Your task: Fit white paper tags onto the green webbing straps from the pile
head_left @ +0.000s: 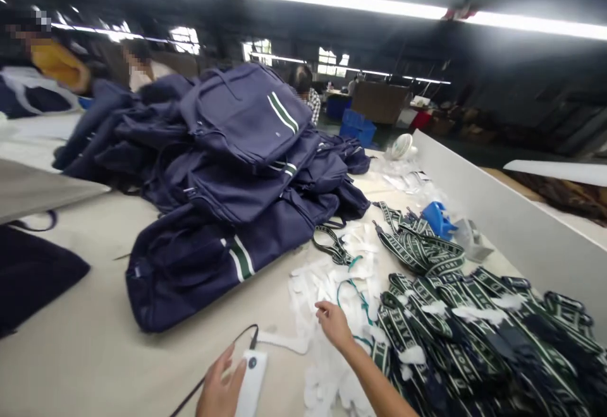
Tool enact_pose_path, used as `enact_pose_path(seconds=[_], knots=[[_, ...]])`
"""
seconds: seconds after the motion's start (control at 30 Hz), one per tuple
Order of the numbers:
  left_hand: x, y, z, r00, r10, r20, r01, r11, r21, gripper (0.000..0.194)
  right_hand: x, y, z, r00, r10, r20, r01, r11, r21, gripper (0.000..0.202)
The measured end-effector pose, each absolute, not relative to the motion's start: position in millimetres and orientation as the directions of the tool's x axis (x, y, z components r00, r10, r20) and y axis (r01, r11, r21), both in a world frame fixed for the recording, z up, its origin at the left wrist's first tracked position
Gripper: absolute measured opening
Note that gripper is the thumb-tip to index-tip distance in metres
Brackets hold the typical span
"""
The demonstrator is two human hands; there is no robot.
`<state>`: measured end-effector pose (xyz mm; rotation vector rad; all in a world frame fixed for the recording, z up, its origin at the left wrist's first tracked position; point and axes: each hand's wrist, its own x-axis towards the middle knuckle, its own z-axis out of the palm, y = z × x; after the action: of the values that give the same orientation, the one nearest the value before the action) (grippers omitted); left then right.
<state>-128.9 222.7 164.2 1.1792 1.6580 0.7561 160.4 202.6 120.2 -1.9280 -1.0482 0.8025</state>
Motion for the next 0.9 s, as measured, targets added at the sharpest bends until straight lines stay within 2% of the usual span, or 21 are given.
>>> enact_pose_path(seconds=[0.07, 0.2, 0.27, 0.4, 0.5, 0.67, 0.77, 0.9], knots=[[-112, 221, 159, -0.132, 0.946, -0.296, 0.447, 0.323, 0.834, 0.072, 184, 189, 108, 0.491, 0.851, -0.188, 0.38, -0.403, -0.832, 0.034], [-112, 211, 145, -0.242, 0.955, -0.173, 0.572, 0.285, 0.769, 0.058, 207, 160, 85, 0.494, 0.844, -0.211, 0.401, -0.436, -0.806, 0.035], [-124, 206, 137, -0.293, 0.953, -0.079, 0.616, 0.252, 0.747, 0.052, 209, 150, 77, 0.477, 0.862, -0.169, 0.436, -0.399, -0.807, 0.036], [-147, 193, 116, -0.328, 0.929, 0.173, 0.699, 0.116, 0.706, 0.042, 205, 139, 65, 0.439, 0.898, 0.004, 0.554, -0.268, -0.788, 0.033], [-150, 181, 99, -0.252, 0.898, 0.362, 0.765, -0.044, 0.642, 0.035, 202, 135, 58, 0.401, 0.909, 0.116, 0.626, -0.179, -0.759, 0.03], [-131, 156, 79, -0.031, 0.773, 0.634, 0.829, -0.334, 0.448, 0.031, 203, 135, 50, 0.362, 0.906, 0.219, 0.685, -0.099, -0.722, 0.028], [-118, 138, 73, 0.068, 0.711, 0.7, 0.833, -0.427, 0.352, 0.043, 203, 138, 48, 0.364, 0.897, 0.252, 0.696, -0.081, -0.714, 0.027], [-110, 121, 65, 0.213, 0.688, 0.693, 0.856, -0.473, 0.207, 0.055, 199, 137, 61, 0.364, 0.885, 0.291, 0.704, -0.057, -0.708, 0.027]])
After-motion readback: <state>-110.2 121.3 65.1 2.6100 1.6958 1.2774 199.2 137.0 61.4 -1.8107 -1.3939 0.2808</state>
